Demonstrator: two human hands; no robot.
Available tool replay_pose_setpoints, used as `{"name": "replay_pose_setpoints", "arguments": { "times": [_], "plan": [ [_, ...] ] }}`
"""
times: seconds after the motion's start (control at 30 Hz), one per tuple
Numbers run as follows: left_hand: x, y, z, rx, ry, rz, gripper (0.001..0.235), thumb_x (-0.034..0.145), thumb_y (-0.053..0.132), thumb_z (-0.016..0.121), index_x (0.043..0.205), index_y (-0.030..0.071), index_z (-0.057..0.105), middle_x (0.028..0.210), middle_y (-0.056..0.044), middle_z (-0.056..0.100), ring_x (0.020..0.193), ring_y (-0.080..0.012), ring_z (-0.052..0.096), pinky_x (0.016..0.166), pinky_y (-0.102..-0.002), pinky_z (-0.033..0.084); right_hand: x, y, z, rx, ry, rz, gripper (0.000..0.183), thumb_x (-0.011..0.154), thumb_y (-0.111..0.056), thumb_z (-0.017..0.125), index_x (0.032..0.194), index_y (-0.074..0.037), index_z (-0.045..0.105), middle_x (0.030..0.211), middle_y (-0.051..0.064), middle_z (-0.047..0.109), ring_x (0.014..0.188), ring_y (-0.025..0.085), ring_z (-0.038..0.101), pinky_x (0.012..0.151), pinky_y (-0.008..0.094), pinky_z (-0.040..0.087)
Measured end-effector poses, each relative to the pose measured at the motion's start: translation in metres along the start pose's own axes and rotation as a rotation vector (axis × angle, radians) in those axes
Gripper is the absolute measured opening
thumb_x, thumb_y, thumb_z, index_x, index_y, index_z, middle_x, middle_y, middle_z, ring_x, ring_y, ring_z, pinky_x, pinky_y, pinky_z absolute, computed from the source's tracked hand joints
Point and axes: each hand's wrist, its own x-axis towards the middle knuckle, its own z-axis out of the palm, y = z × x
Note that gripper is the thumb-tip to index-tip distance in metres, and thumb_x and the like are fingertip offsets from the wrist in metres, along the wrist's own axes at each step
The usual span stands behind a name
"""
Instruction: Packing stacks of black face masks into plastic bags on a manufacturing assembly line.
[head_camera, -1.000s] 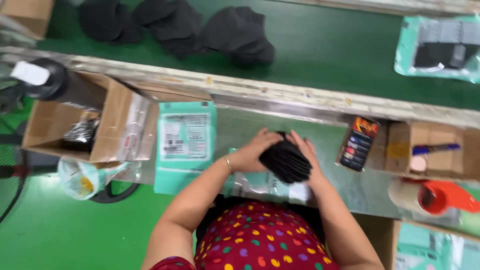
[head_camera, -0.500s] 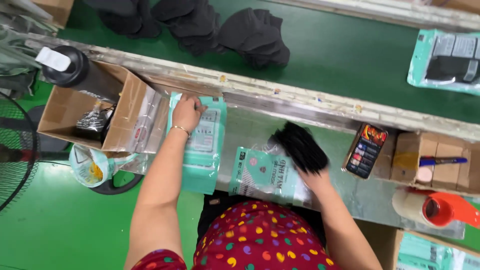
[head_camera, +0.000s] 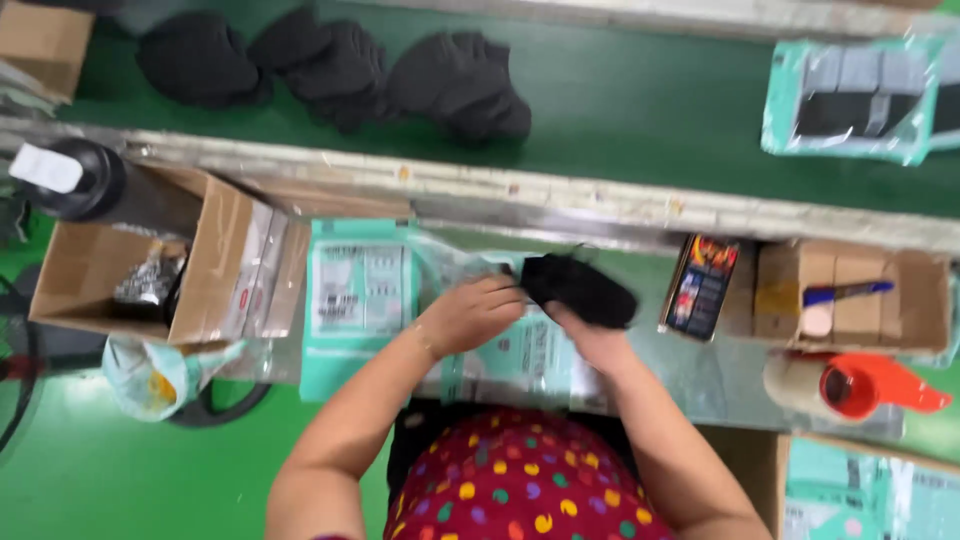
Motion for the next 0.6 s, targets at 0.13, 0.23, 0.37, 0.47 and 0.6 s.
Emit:
{"name": "replay_pose_setpoints", "arguments": {
  "times": [0.13,0.23,0.37,0.47,0.6],
  "plan": [
    [0.020,0.020,-0.031,-0.237,0.133,-0.100,0.027,0.090,0.014,0.070,0.115,0.004,0.066,0.115,-0.009,0.066,0.113,-0.0299,0.062,0.103,-0.041,0.048,-0.020,0.002,0.011,-0.042,-0.160,-0.110,0.047,0.089,-0.017,0.074,0.132,-0.004,0.065,0.122,0.005,0.070,0.110,0.016,0.064,0.096,0.031,0.052],
    [0.021,0.007,-0.033,-0.275,0.443,-0.319,0.023,0.091,0.018,0.070,0.111,0.007,0.067,0.121,-0.010,0.066,0.118,-0.0332,0.061,0.107,-0.044,0.043,-0.021,0.033,0.008,0.196,-0.166,0.018,0.049,0.092,-0.016,0.070,0.137,-0.002,0.059,0.127,0.006,0.067,0.115,0.016,0.061,0.099,0.032,0.050],
    [0.006,0.000,-0.019,-0.286,0.403,-0.563,0.009,0.097,0.017,0.066,0.101,0.010,0.071,0.108,-0.007,0.072,0.113,-0.0255,0.066,0.114,-0.048,0.035,-0.024,0.034,0.001,0.387,-0.164,0.061,0.038,0.099,-0.018,0.064,0.133,-0.002,0.063,0.125,0.004,0.068,0.114,0.013,0.062,0.100,0.032,0.050],
    [0.014,0.011,-0.025,-0.218,0.380,-0.576,0.009,0.097,0.016,0.066,0.092,0.012,0.072,0.098,-0.003,0.073,0.109,-0.0205,0.068,0.116,-0.050,0.032,-0.026,0.018,0.004,0.250,-0.236,0.166,0.033,0.097,-0.018,0.067,0.125,-0.001,0.067,0.115,0.006,0.071,0.104,0.014,0.064,0.093,0.034,0.053],
    [0.044,0.046,-0.037,-0.067,0.305,-0.418,0.010,0.095,0.017,0.067,0.086,0.014,0.070,0.092,0.001,0.071,0.107,-0.0188,0.067,0.116,-0.052,0.029,-0.015,-0.016,0.004,-0.314,-0.533,0.173,0.028,0.084,-0.014,0.076,0.109,-0.004,0.070,0.097,0.011,0.075,0.089,0.023,0.068,0.080,0.037,0.056]
  ]
}}
